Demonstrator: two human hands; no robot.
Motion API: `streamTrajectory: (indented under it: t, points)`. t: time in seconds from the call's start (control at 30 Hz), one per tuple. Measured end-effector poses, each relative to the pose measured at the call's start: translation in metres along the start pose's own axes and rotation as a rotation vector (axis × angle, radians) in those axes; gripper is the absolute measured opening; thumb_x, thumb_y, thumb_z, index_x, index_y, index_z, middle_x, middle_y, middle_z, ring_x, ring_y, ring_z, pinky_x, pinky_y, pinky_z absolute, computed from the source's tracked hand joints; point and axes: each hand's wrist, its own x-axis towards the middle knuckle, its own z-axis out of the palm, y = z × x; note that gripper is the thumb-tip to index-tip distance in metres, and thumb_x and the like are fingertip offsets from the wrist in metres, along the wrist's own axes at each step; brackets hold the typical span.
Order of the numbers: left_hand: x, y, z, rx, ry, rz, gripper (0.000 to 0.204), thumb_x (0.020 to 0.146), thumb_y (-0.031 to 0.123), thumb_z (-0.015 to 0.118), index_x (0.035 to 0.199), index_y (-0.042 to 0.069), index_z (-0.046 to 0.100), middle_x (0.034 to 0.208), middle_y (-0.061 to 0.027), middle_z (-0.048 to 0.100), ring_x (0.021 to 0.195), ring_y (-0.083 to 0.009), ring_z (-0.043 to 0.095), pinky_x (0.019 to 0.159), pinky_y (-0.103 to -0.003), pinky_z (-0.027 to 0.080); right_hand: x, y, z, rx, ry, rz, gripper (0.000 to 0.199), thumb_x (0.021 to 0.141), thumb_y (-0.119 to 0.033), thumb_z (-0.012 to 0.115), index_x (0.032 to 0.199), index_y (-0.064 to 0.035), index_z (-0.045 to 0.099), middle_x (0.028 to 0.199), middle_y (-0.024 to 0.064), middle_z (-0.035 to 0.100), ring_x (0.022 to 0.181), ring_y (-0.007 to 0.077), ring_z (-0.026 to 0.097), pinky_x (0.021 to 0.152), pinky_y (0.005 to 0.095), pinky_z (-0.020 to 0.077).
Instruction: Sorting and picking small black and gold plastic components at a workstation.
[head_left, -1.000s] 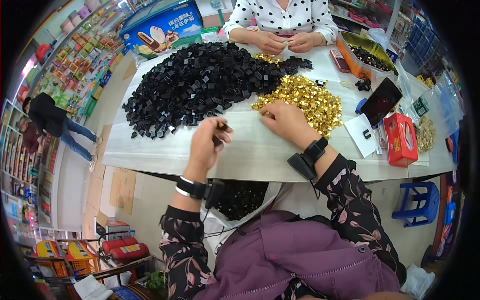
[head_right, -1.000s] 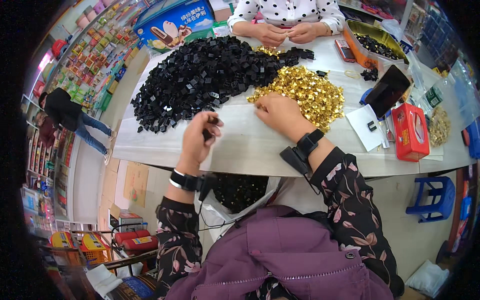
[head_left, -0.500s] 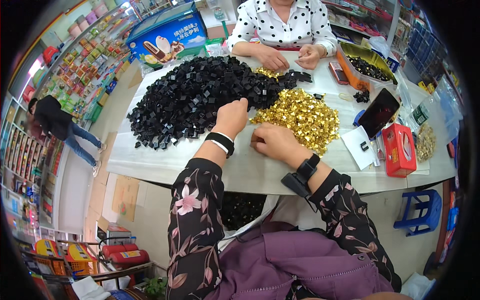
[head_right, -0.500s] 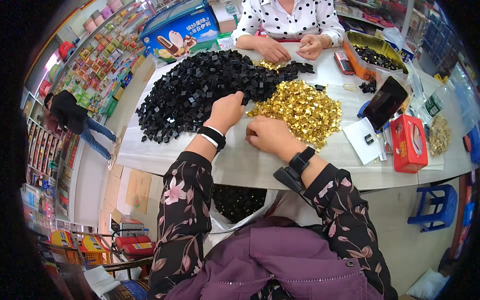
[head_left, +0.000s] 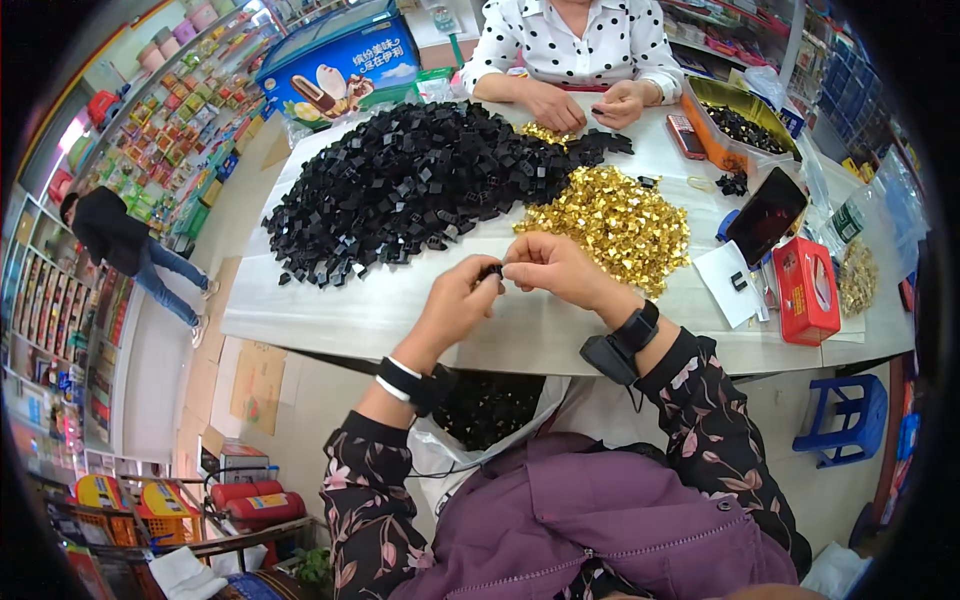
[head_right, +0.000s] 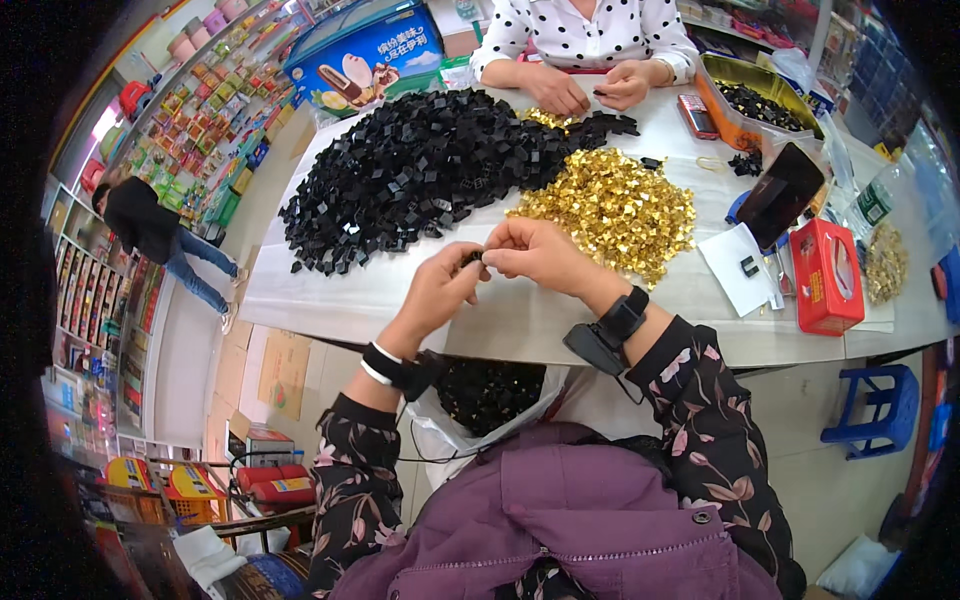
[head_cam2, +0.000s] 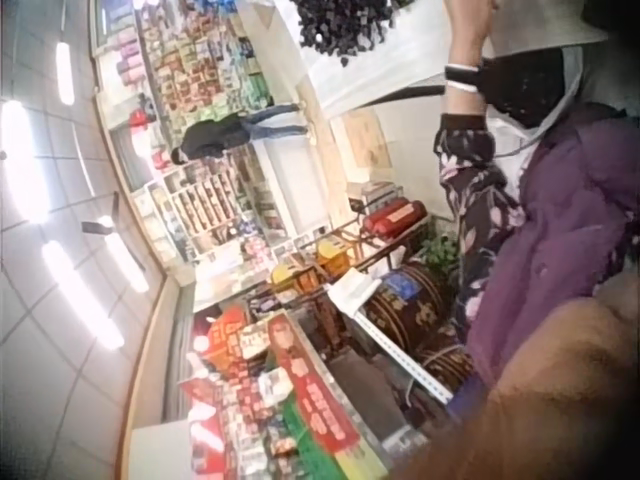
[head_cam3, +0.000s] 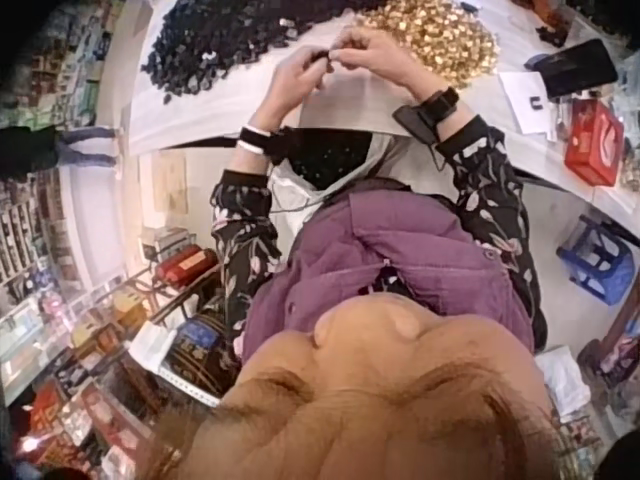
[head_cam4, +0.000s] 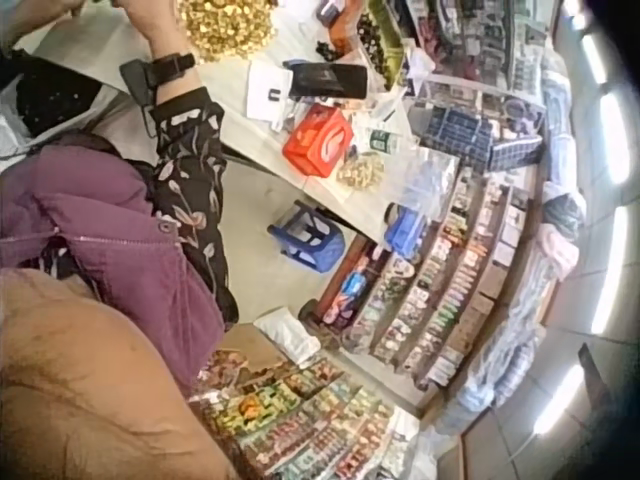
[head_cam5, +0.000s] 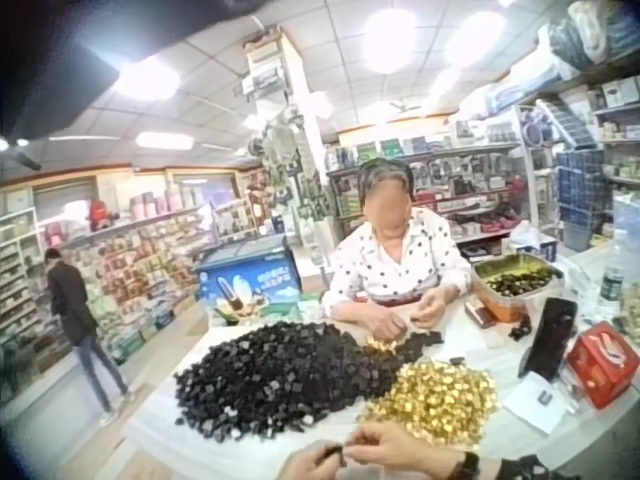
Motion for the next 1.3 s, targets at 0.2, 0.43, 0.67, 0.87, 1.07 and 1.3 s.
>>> streamTrajectory:
  t: [0.2,0.43,0.67,0.87,1.07,1.3]
  points:
    - [-0.024,-0.024,0.018,-0.130,0.125,0.039,0.024,0.090,0.009,0.052,0.113,0.000,0.055,0.087,-0.0060,0.064,0.067,-0.0076,0.058,0.060,-0.021,0.049,-0.002,-0.010,0.012,0.086,-0.084,0.146,0.014,0.088,-0.011,0.060,0.098,-0.0031,0.058,0.081,-0.0016,0.059,0.070,0.0057,0.053,0.065,0.0198,0.0447]
    - [-0.027,-0.028,0.024,-0.153,0.184,0.099,0.024,0.091,0.006,0.052,0.113,0.000,0.054,0.090,-0.0071,0.065,0.070,-0.0073,0.059,0.062,-0.021,0.050,-0.003,-0.003,0.010,0.137,-0.047,0.200,0.014,0.087,-0.011,0.059,0.100,-0.0041,0.058,0.082,-0.0022,0.058,0.069,0.0057,0.053,0.064,0.0189,0.0441]
    - [-0.029,-0.034,0.027,-0.120,0.175,0.161,0.023,0.091,0.007,0.052,0.113,0.001,0.054,0.089,-0.0057,0.066,0.070,-0.0077,0.059,0.063,-0.022,0.050,-0.006,-0.005,0.012,0.092,-0.070,0.191,0.013,0.088,-0.012,0.060,0.099,-0.0054,0.058,0.079,-0.0032,0.056,0.068,0.0048,0.053,0.062,0.0191,0.0439]
    - [-0.028,-0.037,0.027,-0.011,0.217,0.195,0.022,0.090,0.005,0.052,0.111,0.002,0.056,0.087,-0.0057,0.065,0.069,-0.0086,0.059,0.062,-0.023,0.049,-0.003,-0.001,0.001,-0.151,-0.094,0.246,0.013,0.088,-0.018,0.063,0.091,-0.0059,0.060,0.075,-0.0040,0.056,0.064,0.0044,0.052,0.059,0.0193,0.0432]
    - [-0.027,-0.040,0.025,0.218,0.234,0.331,0.021,0.088,0.003,0.052,0.108,0.001,0.059,0.087,-0.0070,0.065,0.068,-0.0092,0.060,0.061,-0.023,0.049,-0.003,-0.002,-0.001,-0.148,-0.135,0.292,0.022,0.084,-0.027,0.068,0.085,-0.0059,0.063,0.075,-0.0027,0.060,0.066,0.0053,0.054,0.056,0.0199,0.0435]
    - [-0.027,-0.034,0.025,-0.189,0.207,0.226,0.024,0.091,0.005,0.051,0.114,0.002,0.055,0.089,-0.0064,0.064,0.066,-0.0088,0.058,0.061,-0.022,0.047,-0.001,-0.013,0.003,-0.106,-0.071,0.265,0.024,0.085,-0.029,0.067,0.090,-0.0056,0.064,0.076,-0.0028,0.060,0.068,0.0050,0.054,0.059,0.0204,0.0443]
